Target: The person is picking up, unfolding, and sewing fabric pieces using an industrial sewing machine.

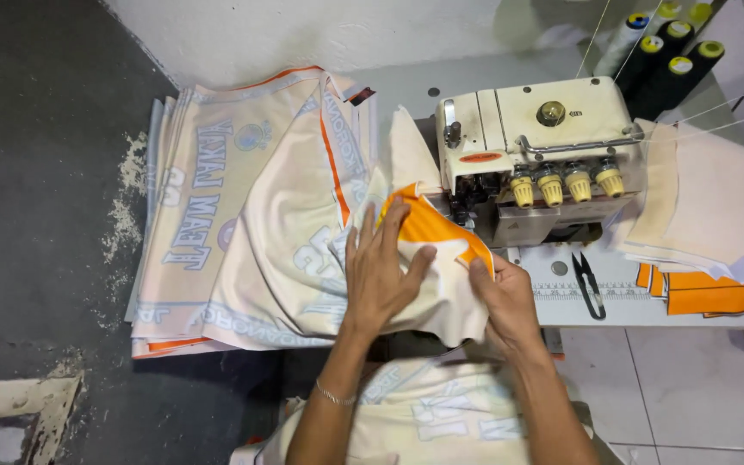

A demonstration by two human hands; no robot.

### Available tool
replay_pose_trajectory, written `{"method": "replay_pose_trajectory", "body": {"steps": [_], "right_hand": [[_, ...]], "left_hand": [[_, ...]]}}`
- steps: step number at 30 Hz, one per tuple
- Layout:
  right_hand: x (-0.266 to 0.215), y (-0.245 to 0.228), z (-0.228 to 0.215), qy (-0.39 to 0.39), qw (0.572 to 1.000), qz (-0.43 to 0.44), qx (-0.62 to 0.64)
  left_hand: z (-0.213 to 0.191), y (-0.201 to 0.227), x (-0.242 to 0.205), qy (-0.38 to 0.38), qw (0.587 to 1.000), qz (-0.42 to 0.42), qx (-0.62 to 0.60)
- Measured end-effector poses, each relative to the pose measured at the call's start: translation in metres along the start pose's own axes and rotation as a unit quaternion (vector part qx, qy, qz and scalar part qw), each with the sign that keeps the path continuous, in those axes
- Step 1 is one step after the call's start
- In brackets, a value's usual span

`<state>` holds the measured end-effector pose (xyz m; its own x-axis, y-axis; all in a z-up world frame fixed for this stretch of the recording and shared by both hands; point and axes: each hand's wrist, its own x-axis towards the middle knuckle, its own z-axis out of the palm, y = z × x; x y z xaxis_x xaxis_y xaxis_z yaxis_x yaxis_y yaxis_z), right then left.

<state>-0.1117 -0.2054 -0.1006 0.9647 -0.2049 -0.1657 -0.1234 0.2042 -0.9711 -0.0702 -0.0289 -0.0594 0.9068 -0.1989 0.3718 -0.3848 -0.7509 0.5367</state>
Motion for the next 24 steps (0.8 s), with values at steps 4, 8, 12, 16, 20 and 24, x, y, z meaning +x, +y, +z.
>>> {"method": "replay_pose_trajectory", "body": {"steps": [4,8,12,16,20,24], "right_hand": [[-0.01,-0.022,0.012,-0.024,0.999,0.036,0.026],[-0.008,0.01,0.006,-0.035,0.996,0.059,0.051],[-0.016,0.012,0.011,-0.032,0.995,0.071,0.069],[-0.018,0.025,0.004,-0.051,0.994,0.075,0.055],[-0.022,0.028,-0.003,-0.036,0.996,0.066,0.045],[-0.015,0.063,-0.01,-0.024,0.995,0.069,0.06]], "left_hand": [[0.0,-0.033,0.027,-0.073,0.996,0.032,-0.05],[-0.003,-0.034,0.025,-0.068,0.994,0.065,-0.063],[-0.01,-0.027,0.017,-0.057,0.997,0.031,-0.043],[-0.005,-0.033,0.017,-0.036,0.999,0.004,-0.026],[-0.003,-0.031,0.017,-0.037,0.999,0.002,-0.032],[-0.005,-0.03,0.017,-0.045,0.998,0.0,-0.035]]}}
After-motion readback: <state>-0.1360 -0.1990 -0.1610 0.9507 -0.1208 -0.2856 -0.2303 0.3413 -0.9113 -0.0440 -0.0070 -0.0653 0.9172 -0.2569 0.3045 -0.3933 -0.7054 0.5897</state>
